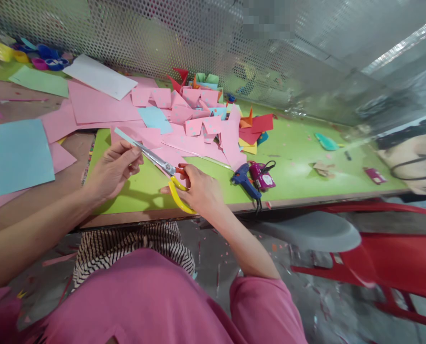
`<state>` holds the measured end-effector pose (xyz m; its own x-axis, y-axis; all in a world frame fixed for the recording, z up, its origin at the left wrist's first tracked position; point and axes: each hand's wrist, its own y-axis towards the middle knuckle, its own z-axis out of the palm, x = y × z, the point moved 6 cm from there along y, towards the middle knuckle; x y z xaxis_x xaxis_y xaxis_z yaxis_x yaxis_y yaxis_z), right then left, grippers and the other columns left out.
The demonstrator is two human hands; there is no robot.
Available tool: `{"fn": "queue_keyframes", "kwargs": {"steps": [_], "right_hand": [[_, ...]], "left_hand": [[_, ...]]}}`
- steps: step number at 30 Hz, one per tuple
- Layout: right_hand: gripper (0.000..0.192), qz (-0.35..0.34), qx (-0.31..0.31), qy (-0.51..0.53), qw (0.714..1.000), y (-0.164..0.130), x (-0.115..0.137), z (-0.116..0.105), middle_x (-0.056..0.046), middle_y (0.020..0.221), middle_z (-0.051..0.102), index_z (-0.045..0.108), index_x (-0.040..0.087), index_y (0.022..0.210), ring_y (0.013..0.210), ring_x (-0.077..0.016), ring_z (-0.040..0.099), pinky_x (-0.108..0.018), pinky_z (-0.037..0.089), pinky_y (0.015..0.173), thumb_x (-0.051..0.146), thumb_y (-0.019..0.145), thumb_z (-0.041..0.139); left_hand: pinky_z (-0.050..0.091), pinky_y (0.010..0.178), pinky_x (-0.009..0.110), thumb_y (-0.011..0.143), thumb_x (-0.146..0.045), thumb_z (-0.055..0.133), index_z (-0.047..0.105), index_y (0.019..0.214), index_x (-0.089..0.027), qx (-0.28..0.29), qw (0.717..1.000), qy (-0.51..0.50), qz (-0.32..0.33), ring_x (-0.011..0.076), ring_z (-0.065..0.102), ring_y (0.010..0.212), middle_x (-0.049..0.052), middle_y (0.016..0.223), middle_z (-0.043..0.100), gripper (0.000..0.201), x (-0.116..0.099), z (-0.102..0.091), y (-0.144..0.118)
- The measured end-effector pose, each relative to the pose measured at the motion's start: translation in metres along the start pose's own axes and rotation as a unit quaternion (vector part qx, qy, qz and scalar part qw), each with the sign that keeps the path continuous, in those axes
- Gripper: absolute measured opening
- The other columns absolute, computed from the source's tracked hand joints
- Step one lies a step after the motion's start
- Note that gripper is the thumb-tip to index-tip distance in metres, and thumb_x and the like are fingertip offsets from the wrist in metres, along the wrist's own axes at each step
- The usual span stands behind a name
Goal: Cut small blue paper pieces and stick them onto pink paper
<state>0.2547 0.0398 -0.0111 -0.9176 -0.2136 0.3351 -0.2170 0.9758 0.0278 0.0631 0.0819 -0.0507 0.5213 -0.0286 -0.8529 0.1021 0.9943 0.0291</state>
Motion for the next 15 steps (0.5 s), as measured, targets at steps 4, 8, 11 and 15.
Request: {"fn": "queue_keyframes", "kwargs": {"steps": [4, 8, 11, 15], "right_hand": [[0.052, -0.006, -0.004, -0.016, 1.000, -0.0006, -0.0001, 0.0009, -0.010, 0.083, 0.074, 0.066, 0.017, 0.106, 0.070, -0.0222, 0.065, -0.031, 0.039, 0.060, 0.065, 0.088, 0.056], [0.050, -0.008, -0.003, -0.034, 0.999, -0.0011, -0.0015, 0.0013, -0.010, 0.081, 0.073, 0.065, 0.017, 0.106, 0.069, -0.0223, 0.065, -0.030, 0.038, 0.059, 0.063, 0.089, 0.056], [0.049, -0.011, 0.001, -0.050, 0.999, -0.0019, -0.0024, 0.0016, -0.008, 0.075, 0.071, 0.065, 0.018, 0.106, 0.066, -0.0216, 0.063, -0.030, 0.035, 0.057, 0.063, 0.091, 0.055], [0.049, -0.012, 0.010, -0.041, 0.999, -0.0035, -0.0017, 0.0017, -0.005, 0.068, 0.066, 0.063, 0.019, 0.105, 0.059, -0.0189, 0.058, -0.029, 0.033, 0.056, 0.065, 0.093, 0.050]], "left_hand": [[0.033, 0.047, 0.019, 0.074, -0.027, 0.080, 0.060, 0.070, -0.021, 0.001, 1.000, 0.008, -0.004, 0.0057, 0.045, 0.050, -0.005, 0.061, 0.062, 0.021, 0.0013, 0.0000, -0.0001], [0.032, 0.047, 0.020, 0.074, -0.027, 0.079, 0.059, 0.069, -0.021, 0.000, 1.000, 0.015, -0.008, 0.0059, 0.045, 0.050, -0.004, 0.061, 0.063, 0.022, 0.0012, 0.0005, -0.0002], [0.032, 0.048, 0.020, 0.073, -0.026, 0.079, 0.059, 0.069, -0.021, -0.005, 1.000, 0.017, -0.013, 0.0059, 0.044, 0.049, -0.004, 0.061, 0.063, 0.022, 0.0010, 0.0006, -0.0005], [0.032, 0.048, 0.020, 0.073, -0.025, 0.080, 0.059, 0.068, -0.020, -0.006, 1.000, 0.014, -0.020, 0.0057, 0.043, 0.048, -0.004, 0.060, 0.064, 0.022, 0.0019, 0.0010, -0.0014]]}}
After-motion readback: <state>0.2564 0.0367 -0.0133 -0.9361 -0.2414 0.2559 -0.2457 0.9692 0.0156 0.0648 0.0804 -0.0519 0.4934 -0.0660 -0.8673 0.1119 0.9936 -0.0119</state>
